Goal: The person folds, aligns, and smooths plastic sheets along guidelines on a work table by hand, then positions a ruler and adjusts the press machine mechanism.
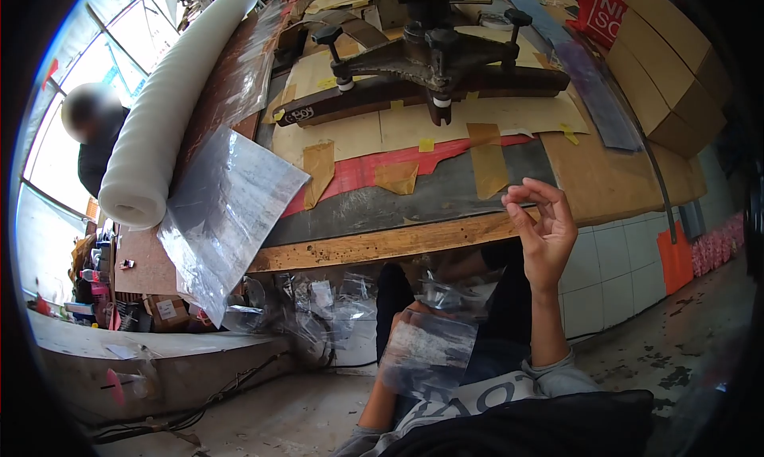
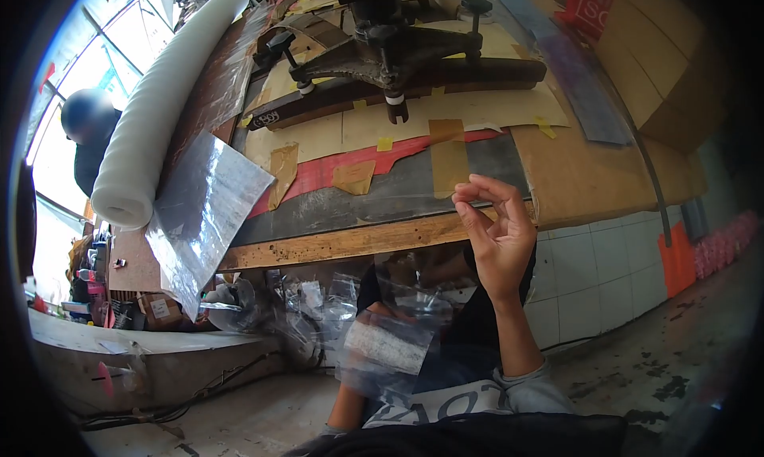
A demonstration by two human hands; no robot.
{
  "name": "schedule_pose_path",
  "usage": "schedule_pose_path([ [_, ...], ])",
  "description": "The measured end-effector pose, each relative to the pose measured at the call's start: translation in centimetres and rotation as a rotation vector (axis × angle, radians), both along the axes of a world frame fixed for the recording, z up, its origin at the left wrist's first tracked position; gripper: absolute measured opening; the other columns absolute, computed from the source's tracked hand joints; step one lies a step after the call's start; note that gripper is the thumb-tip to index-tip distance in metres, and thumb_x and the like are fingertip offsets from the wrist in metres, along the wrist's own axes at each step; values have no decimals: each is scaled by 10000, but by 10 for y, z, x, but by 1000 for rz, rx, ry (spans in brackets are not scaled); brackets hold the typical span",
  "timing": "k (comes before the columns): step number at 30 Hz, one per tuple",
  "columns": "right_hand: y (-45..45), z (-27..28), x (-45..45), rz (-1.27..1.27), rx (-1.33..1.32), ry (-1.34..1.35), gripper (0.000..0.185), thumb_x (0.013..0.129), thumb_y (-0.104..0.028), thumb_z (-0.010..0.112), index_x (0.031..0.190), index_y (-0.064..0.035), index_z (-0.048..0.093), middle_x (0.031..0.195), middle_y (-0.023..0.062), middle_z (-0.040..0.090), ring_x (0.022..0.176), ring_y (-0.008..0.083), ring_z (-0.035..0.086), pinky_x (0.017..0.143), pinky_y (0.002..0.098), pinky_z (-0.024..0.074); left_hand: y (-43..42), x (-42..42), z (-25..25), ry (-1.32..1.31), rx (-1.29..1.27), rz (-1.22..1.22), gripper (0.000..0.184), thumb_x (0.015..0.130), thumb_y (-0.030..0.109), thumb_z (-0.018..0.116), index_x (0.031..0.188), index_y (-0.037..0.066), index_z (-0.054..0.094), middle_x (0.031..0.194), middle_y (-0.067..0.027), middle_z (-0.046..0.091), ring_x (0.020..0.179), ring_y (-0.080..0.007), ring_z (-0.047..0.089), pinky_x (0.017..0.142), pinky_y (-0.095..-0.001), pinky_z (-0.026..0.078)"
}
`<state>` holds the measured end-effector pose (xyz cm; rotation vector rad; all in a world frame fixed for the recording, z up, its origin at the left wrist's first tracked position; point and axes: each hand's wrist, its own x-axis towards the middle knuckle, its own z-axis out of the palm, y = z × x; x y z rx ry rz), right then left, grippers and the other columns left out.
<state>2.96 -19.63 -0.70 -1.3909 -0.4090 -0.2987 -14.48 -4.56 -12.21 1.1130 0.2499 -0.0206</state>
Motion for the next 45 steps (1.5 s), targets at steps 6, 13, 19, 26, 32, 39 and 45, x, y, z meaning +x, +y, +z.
schedule_pose_path([
  [6,-2,2,-2,-87,-108,29,268,878,89,591,1138,27,572,1090,156,666,1023,190,653,905,284,538,-3,3,4,-82,-36,-15,396,957,396,535,848,15,522,948,-229,651,924,-276,660,751,-371,566],
  [13,-12,9,-2,-313,-412,-246,146,915,-34,599,1049,21,612,1010,129,681,849,209,667,799,313,514,-3,2,-5,-78,-49,-14,419,970,423,503,846,23,525,941,-228,654,909,-278,664,762,-382,562],
  [19,-13,87,-54,1031,648,-379,676,1008,-559,275,486,-147,400,424,11,472,358,153,437,830,430,464,-7,6,6,-34,-19,-3,428,976,431,488,841,28,535,927,-213,666,868,-251,663,742,-363,556],
  [26,-9,112,-74,1396,1009,-230,676,1011,-554,199,479,-156,325,437,10,348,365,159,368,827,564,471,-8,1,1,-5,-20,-22,445,975,439,488,839,19,542,922,-210,672,849,-237,662,730,-352,551],
  [32,-2,114,-70,1464,1034,-244,669,1015,-528,287,468,-148,361,439,9,314,364,160,349,809,548,457,-8,-2,-1,11,-19,-22,459,974,446,489,836,12,549,917,-207,678,832,-225,661,719,-343,547],
  [39,-1,121,-72,1416,1085,-234,674,1016,-517,310,451,-151,339,421,-7,236,356,160,307,792,507,434,-10,-1,-2,21,-16,-26,477,973,454,490,834,3,556,912,-204,685,813,-211,659,707,-333,542],
  [45,-7,106,-64,1394,951,-307,658,1015,-504,336,474,-130,367,435,4,287,376,176,351,842,528,437,-10,-1,-5,26,-17,-18,491,972,461,490,832,-4,563,908,-201,691,797,-199,658,696,-324,538],
])
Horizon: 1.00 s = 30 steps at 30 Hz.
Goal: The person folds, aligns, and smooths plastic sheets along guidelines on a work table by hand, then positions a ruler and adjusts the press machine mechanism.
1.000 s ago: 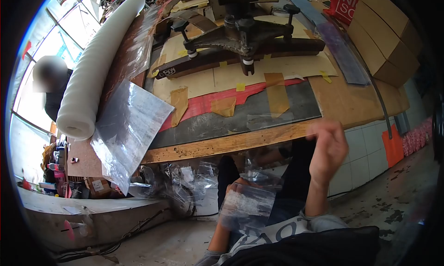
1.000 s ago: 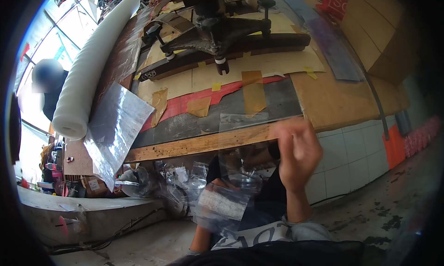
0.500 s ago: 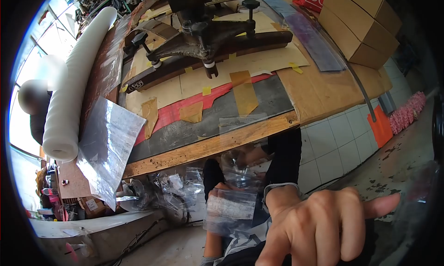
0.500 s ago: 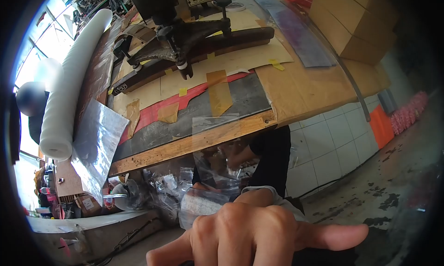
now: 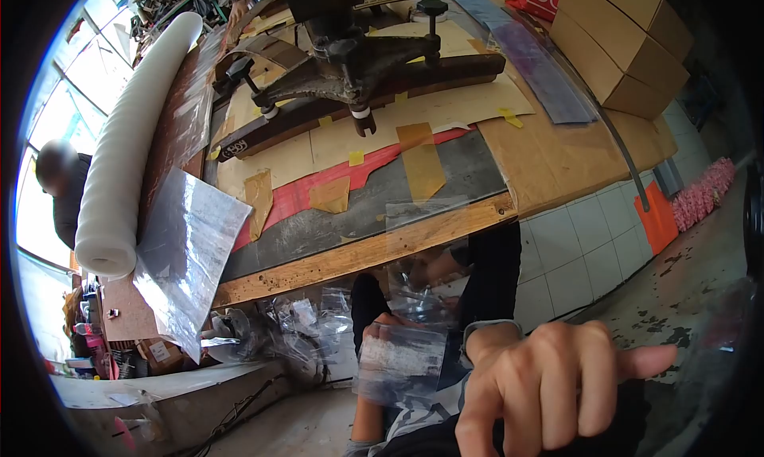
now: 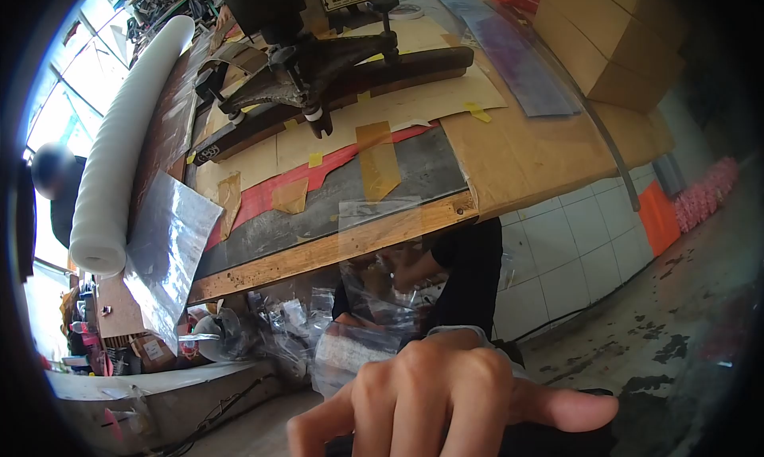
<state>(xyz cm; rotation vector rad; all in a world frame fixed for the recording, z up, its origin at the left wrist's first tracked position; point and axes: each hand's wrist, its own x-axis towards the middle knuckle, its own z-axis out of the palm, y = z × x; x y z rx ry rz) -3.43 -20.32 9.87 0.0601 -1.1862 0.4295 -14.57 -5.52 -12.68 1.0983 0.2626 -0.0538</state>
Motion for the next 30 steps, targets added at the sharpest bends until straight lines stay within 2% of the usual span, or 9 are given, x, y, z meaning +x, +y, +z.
schedule_pose_path([
  [3,-1,-14,20,-372,-220,-100,612,1017,-472,367,587,-62,513,492,64,503,450,186,514,798,525,481,1,-1,-3,2,-7,12,499,972,465,490,831,-8,566,906,-200,694,788,-194,658,691,-320,536],
  [5,-7,-21,35,-939,-859,-306,533,984,-469,458,788,3,609,671,114,619,606,220,615,794,508,486,3,-2,-5,5,-21,24,504,972,467,491,830,-10,568,905,-199,696,783,-190,657,687,-317,535],
  [7,10,-48,56,-1226,-1207,-373,544,935,-519,520,984,19,580,990,168,635,985,298,629,963,565,406,2,-2,-8,9,-38,31,509,971,469,491,830,-13,571,903,-198,697,778,-186,657,684,-314,533],
  [9,26,-72,81,-1621,-1316,-804,694,940,-600,404,1161,37,564,1299,244,527,1247,337,500,1059,588,318,0,1,-9,14,-41,21,514,971,471,491,829,-15,573,902,-197,699,772,-182,656,680,-311,532],
  [12,56,-98,101,-1615,-1461,-956,846,911,-687,286,1353,15,448,1451,229,399,1362,374,365,1138,579,169,-4,6,-5,2,87,4,517,967,476,499,822,-14,578,872,-178,695,743,-168,637,658,-304,515],
  [15,78,-98,99,-1559,-1664,-1081,929,892,-729,194,1411,15,392,1466,228,380,1375,386,338,1140,584,156,-7,10,-1,-35,234,22,504,965,474,506,816,0,589,780,-125,667,679,-147,589,614,-300,477],
  [23,99,-113,99,-1832,-1622,-1029,866,911,-690,279,1323,37,505,1386,204,493,1334,332,419,1124,569,218,1,12,-10,-34,342,20,467,981,440,472,838,17,607,707,-83,613,648,-154,573,604,-308,459],
  [26,81,-96,105,-1587,-1670,-915,824,914,-667,328,1306,32,523,1360,193,522,1302,293,467,1114,571,240,3,17,-17,-45,499,-24,458,985,429,463,843,20,609,704,-78,603,649,-157,576,605,-310,459],
  [30,68,-102,115,-1984,-1558,-808,806,899,-666,384,1232,44,570,1295,193,568,1249,284,514,1110,566,246,0,22,-7,-178,711,19,359,972,326,471,860,20,619,728,-76,613,648,-184,597,603,-323,472],
])
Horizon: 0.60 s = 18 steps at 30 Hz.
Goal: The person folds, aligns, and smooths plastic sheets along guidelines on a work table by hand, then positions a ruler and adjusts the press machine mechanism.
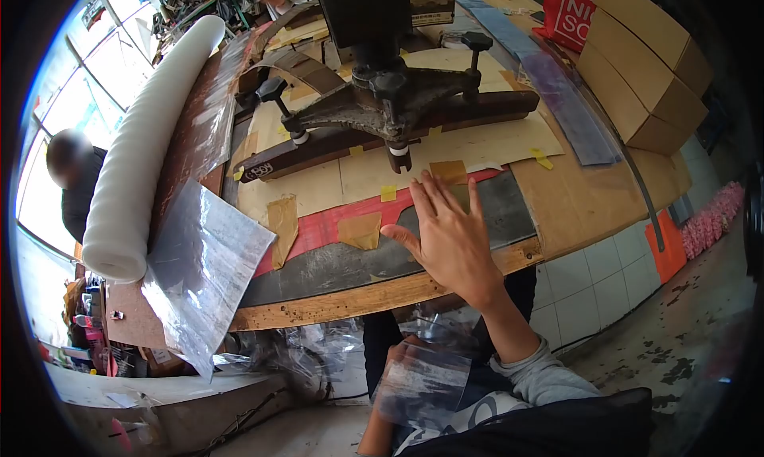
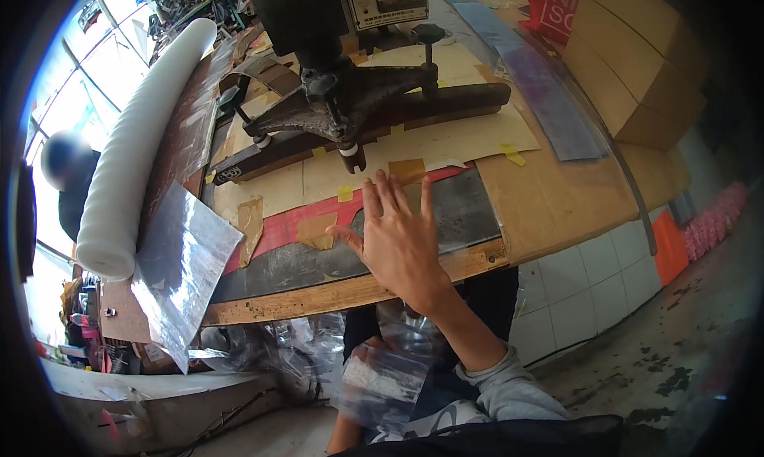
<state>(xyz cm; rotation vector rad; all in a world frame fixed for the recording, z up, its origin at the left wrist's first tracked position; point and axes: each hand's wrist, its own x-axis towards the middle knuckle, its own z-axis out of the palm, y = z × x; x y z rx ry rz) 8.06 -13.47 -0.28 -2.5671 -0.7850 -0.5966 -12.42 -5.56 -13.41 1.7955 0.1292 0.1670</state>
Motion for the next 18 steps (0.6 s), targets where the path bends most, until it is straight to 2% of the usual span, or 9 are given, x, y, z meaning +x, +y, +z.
schedule_pose_path([
  [3,5,-9,0,-49,-161,-13,828,884,-671,408,1246,61,547,1296,201,563,1272,293,488,1124,547,230,4,9,0,36,-21,-34,268,942,248,518,854,17,621,732,-71,625,651,-179,616,604,-303,489],
  [6,12,-10,8,-61,-149,36,866,873,-680,415,1268,83,523,1314,215,547,1291,296,466,1142,517,208,4,12,9,81,40,-69,170,906,164,568,843,16,622,731,-67,637,650,-164,633,601,-274,505],
  [9,8,-4,11,-16,-154,123,897,878,-685,398,1302,99,487,1362,236,504,1334,303,423,1148,498,217,2,16,13,-166,269,-106,124,882,127,604,836,12,618,718,-63,640,643,-147,634,587,-265,508],
  [11,3,-15,13,43,-103,107,904,882,-688,384,1313,101,477,1381,247,481,1352,314,402,1149,496,223,-1,14,18,-140,170,-87,153,886,153,610,838,8,616,716,-60,642,648,-133,630,583,-268,505],
  [12,-1,-14,13,74,-77,97,908,884,-689,377,1318,102,471,1390,253,469,1361,320,391,1150,495,226,-4,10,28,17,-32,-59,188,897,184,606,841,5,616,720,-58,645,657,-125,628,585,-271,503],
  [14,-18,-5,13,31,-67,124,907,888,-689,369,1314,105,474,1387,263,468,1362,326,390,1148,496,233,-3,8,30,152,-223,-35,257,916,250,591,847,3,615,725,-54,649,668,-110,622,587,-275,497],
  [18,-46,-6,20,-79,-78,123,906,885,-694,374,1296,105,495,1333,266,519,1309,317,461,1142,506,230,1,-4,3,82,-221,-72,381,937,374,552,861,6,614,721,-34,643,666,-94,602,579,-278,483],
])
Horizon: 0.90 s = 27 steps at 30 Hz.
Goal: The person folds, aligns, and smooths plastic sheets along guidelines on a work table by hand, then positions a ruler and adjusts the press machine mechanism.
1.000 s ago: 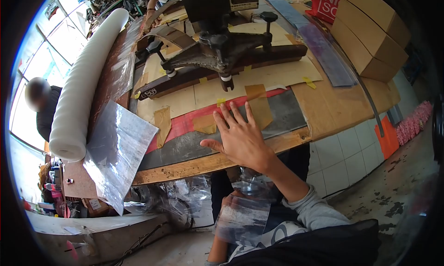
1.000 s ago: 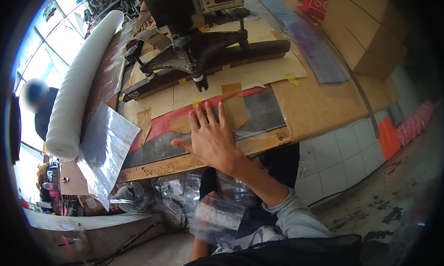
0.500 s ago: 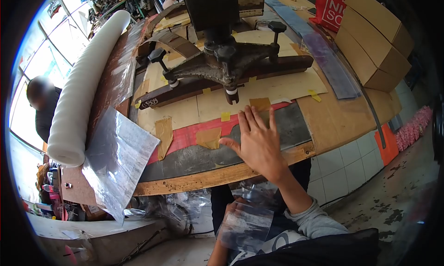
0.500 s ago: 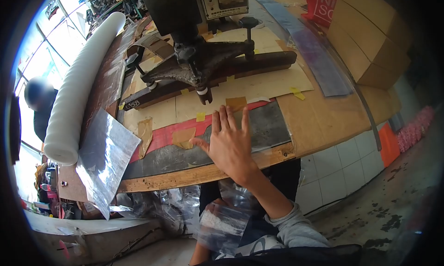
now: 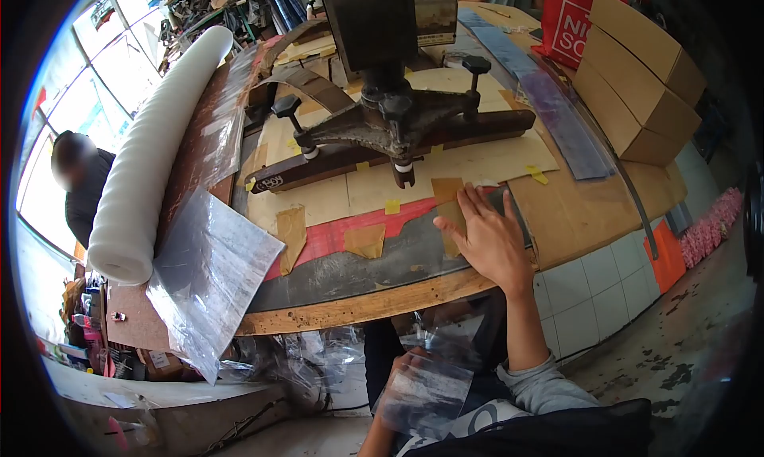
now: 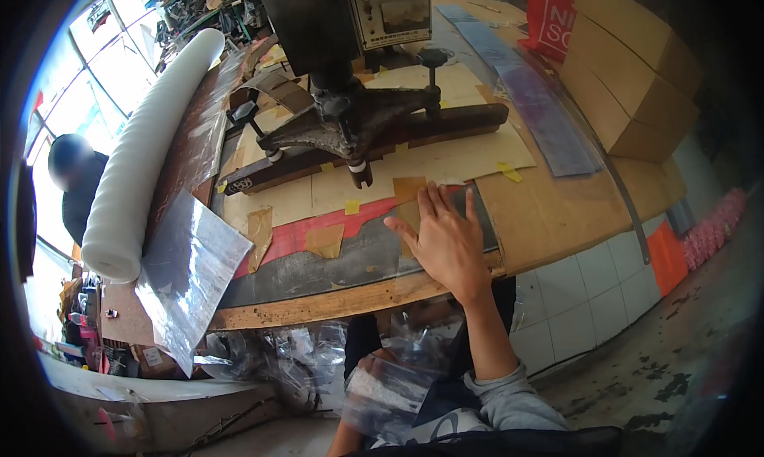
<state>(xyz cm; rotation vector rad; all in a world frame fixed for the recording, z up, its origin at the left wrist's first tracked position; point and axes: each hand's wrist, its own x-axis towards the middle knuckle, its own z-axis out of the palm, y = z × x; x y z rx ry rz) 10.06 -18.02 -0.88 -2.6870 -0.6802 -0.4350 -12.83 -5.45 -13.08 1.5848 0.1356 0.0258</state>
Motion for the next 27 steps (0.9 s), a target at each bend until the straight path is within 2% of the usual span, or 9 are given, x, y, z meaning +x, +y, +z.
schedule_pose_path([
  [4,9,-4,8,-62,-81,-106,863,870,-677,437,1232,99,547,1279,217,579,1249,292,518,1123,533,242,-3,0,-10,163,-410,44,390,929,402,575,892,17,627,728,-21,624,655,-87,563,572,-277,461],
  [6,9,-1,13,-71,-97,-114,844,867,-669,456,1217,92,559,1270,202,589,1237,278,529,1116,545,248,-6,5,-3,166,-384,67,388,940,404,571,907,21,629,734,-11,610,655,-81,548,575,-275,456],
  [9,8,6,12,-50,-87,-86,811,870,-659,464,1215,67,571,1267,183,596,1230,256,536,1109,559,251,-9,11,33,83,-77,84,393,958,412,555,939,25,623,740,6,585,659,-79,534,580,-271,452],
  [14,-15,7,13,34,3,28,740,920,-619,416,1282,12,549,1312,173,566,1266,254,505,1128,562,211,-8,9,50,276,-361,123,401,968,418,547,994,23,611,749,20,574,679,-81,537,585,-259,448],
  [17,-19,16,8,11,-77,41,728,924,-611,418,1269,15,560,1296,163,581,1254,249,516,1132,571,189,-2,3,-10,264,-338,110,377,975,400,546,970,30,612,743,29,574,680,-83,539,588,-256,449],
  [19,-11,20,12,-12,-150,12,728,922,-610,422,1272,14,559,1291,154,587,1250,240,520,1132,581,176,-9,10,26,58,-50,138,357,980,383,542,953,33,610,749,16,578,696,-86,543,593,-266,451],
  [21,-10,17,16,-22,-177,15,729,920,-612,426,1272,13,559,1287,147,592,1246,234,525,1129,592,172,-15,11,42,3,74,145,336,983,359,538,944,33,607,763,2,585,710,-90,549,596,-279,451],
  [23,-11,14,27,-18,-147,22,732,916,-614,430,1269,13,561,1283,141,596,1241,230,529,1123,604,177,-16,14,38,76,47,136,311,983,328,535,943,27,604,785,-16,596,723,-97,556,597,-296,451],
  [27,-13,13,25,-2,-166,42,741,916,-608,433,1306,16,523,1339,144,552,1277,238,495,1114,610,205,-5,6,3,274,29,-18,317,1007,344,486,1110,60,585,1037,-60,609,937,-142,579,822,-292,477],
])
